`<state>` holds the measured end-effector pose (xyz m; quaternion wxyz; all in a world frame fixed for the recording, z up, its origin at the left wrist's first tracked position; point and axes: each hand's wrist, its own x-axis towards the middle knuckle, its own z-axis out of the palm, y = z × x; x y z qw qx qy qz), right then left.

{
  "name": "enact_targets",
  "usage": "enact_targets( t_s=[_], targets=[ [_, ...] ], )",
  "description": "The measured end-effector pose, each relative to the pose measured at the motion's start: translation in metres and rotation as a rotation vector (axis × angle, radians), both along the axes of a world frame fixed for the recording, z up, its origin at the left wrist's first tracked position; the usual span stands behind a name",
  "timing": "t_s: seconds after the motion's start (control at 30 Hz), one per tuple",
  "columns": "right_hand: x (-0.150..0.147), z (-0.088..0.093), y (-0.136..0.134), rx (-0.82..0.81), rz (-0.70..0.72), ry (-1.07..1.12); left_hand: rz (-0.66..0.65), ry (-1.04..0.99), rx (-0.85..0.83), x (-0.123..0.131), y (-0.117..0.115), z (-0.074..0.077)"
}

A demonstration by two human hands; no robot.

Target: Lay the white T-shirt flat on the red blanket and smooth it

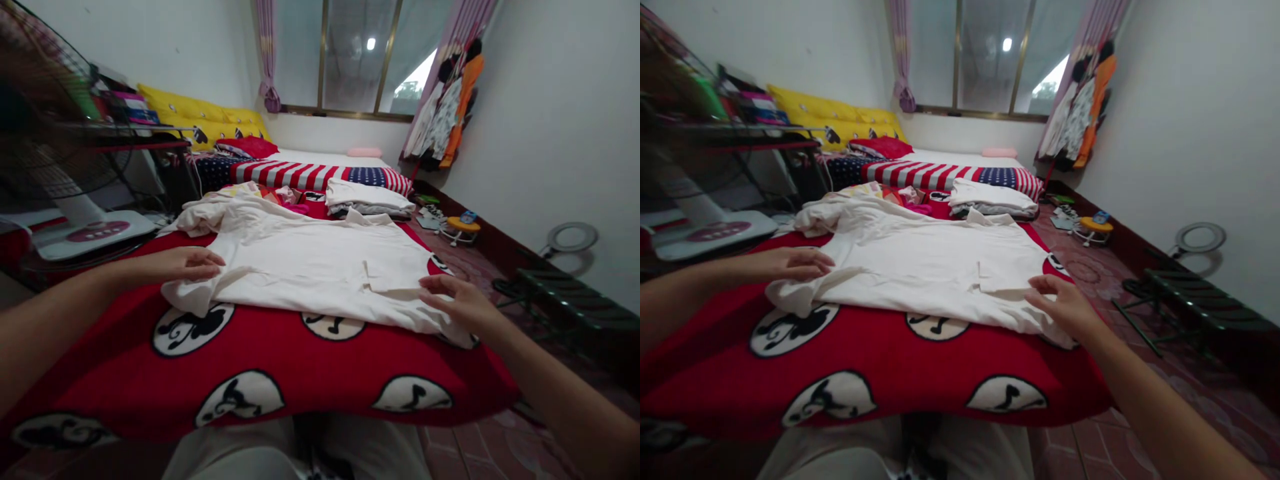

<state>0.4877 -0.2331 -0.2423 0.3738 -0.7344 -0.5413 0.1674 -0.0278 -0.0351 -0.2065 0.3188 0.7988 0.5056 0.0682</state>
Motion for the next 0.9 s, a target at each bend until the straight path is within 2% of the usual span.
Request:
enact_targets(
  t_s=[0.03, 0.13, 0.23, 0.37, 0.43, 0.5, 0.67, 0.83, 0.9],
  targets=[
    [-0.006, 0.003, -0.001, 0.005, 0.032, -0.043, -0.047, 0.052, 0.029, -0.002, -0.009, 0.005],
    [-0.022, 0.005, 0.000, 0.006, 0.099, -0.115, -0.100, 0.214, 0.317, 0.000, -0.043, 0.008],
    [-0.031, -0.001, 0.010, 0.025, 0.141, -0.218, -0.100, 0.352, 0.567, 0.010, -0.073, -0.006],
    [-0.037, -0.009, 0.026, 0.025, 0.137, -0.488, -0.038, 0.400, 0.670, 0.013, -0.087, -0.025],
    [-0.039, -0.009, 0.029, 0.039, 0.144, -0.580, 0.006, 0.360, 0.649, 0.009, -0.082, -0.025],
    [-0.040, -0.008, 0.029, 0.067, 0.126, -0.570, 0.067, 0.282, 0.589, 0.003, -0.073, -0.019],
    [-0.033, -0.006, 0.030, 0.104, -0.087, -0.202, 0.235, 0.166, 0.545, -0.016, -0.041, 0.003],
    [-0.021, 0.003, 0.039, -0.034, -0.061, 0.103, 0.280, -0.050, 0.421, -0.020, -0.008, 0.015],
    [-0.017, 0.014, 0.044, 0.016, -0.079, 0.190, 0.309, -0.107, 0.440, -0.015, 0.003, 0.017]
  ],
)
